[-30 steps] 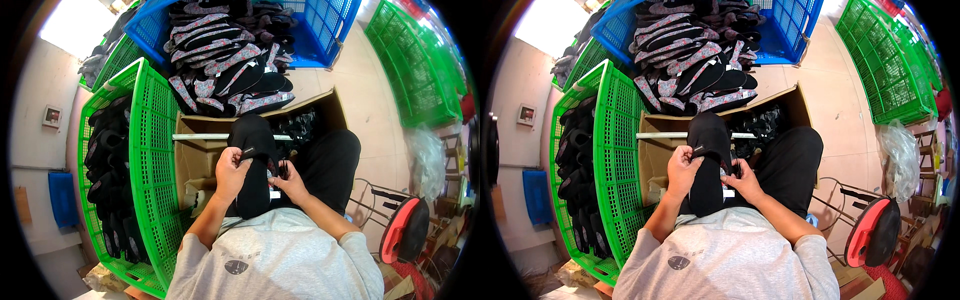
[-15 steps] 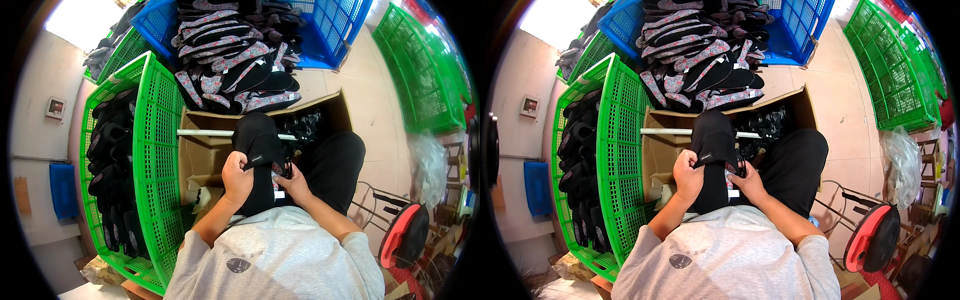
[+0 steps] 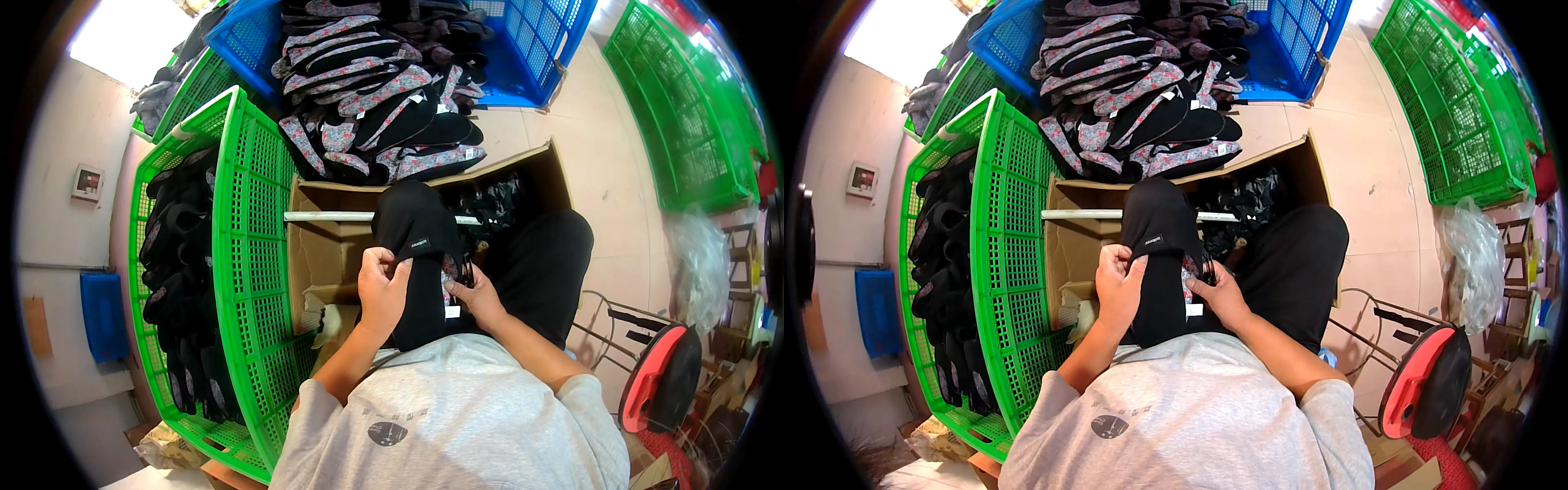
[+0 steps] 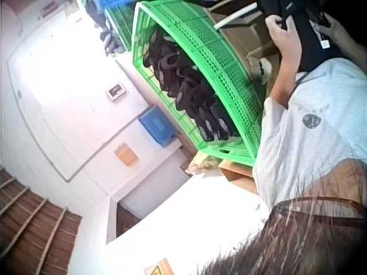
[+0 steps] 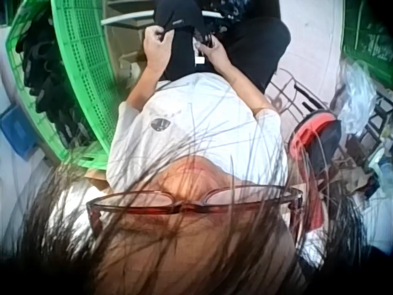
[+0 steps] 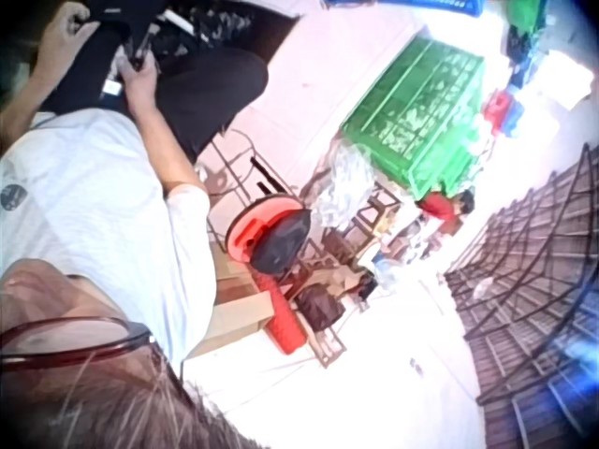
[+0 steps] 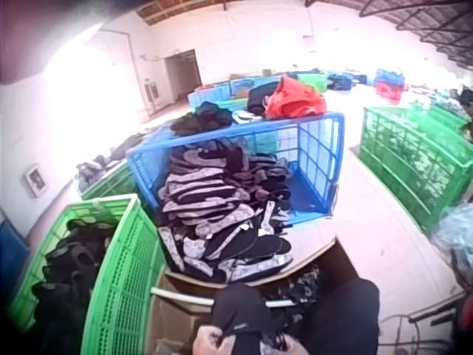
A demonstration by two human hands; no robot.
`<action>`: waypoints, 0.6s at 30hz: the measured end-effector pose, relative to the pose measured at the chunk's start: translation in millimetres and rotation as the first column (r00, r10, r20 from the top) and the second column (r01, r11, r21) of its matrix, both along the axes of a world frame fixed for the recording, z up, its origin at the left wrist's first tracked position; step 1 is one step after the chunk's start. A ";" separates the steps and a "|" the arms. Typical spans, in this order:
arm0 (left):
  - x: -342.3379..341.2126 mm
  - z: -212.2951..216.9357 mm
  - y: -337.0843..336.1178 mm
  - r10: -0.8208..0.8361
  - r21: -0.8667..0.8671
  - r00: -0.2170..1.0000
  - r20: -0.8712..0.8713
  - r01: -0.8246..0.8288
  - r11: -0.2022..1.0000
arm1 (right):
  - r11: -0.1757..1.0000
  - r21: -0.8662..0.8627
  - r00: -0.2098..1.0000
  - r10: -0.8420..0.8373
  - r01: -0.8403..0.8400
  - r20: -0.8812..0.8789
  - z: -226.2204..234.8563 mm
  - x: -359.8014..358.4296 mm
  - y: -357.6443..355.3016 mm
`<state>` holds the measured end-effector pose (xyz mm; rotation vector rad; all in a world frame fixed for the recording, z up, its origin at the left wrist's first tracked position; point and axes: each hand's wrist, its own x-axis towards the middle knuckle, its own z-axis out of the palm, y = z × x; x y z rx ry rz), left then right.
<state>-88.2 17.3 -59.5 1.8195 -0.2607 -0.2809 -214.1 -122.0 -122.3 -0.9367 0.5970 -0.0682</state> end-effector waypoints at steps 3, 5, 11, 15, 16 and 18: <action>9.0 0.6 10.3 -0.218 -0.007 0.970 -0.109 0.218 0.976 | 0.997 0.075 1.000 0.002 -0.003 0.010 0.4 -2.6 -1.0; 15.3 13.7 17.4 -0.457 -0.274 0.811 -0.365 0.375 0.886 | 0.992 0.100 0.997 0.076 -0.076 0.005 11.3 -4.2 -9.8; 4.9 20.5 3.4 -0.399 -0.427 0.797 -0.454 0.199 0.882 | 0.992 0.128 0.999 0.015 -0.021 0.050 11.8 -2.9 -8.6; 7.9 67.1 -20.7 -0.150 -0.634 0.916 -0.371 -0.132 0.762 | 0.988 0.151 0.996 -0.056 0.044 0.073 11.3 -9.3 -13.2; 12.9 67.0 -22.3 -0.099 -0.657 0.934 -0.342 -0.162 0.736 | 0.987 0.155 0.991 -0.055 0.036 0.125 13.7 -11.1 -15.9; 18.4 69.9 -25.7 0.015 -0.666 0.947 -0.320 -0.237 0.707 | 0.991 0.133 0.972 -0.050 0.019 0.230 17.1 -13.8 -20.3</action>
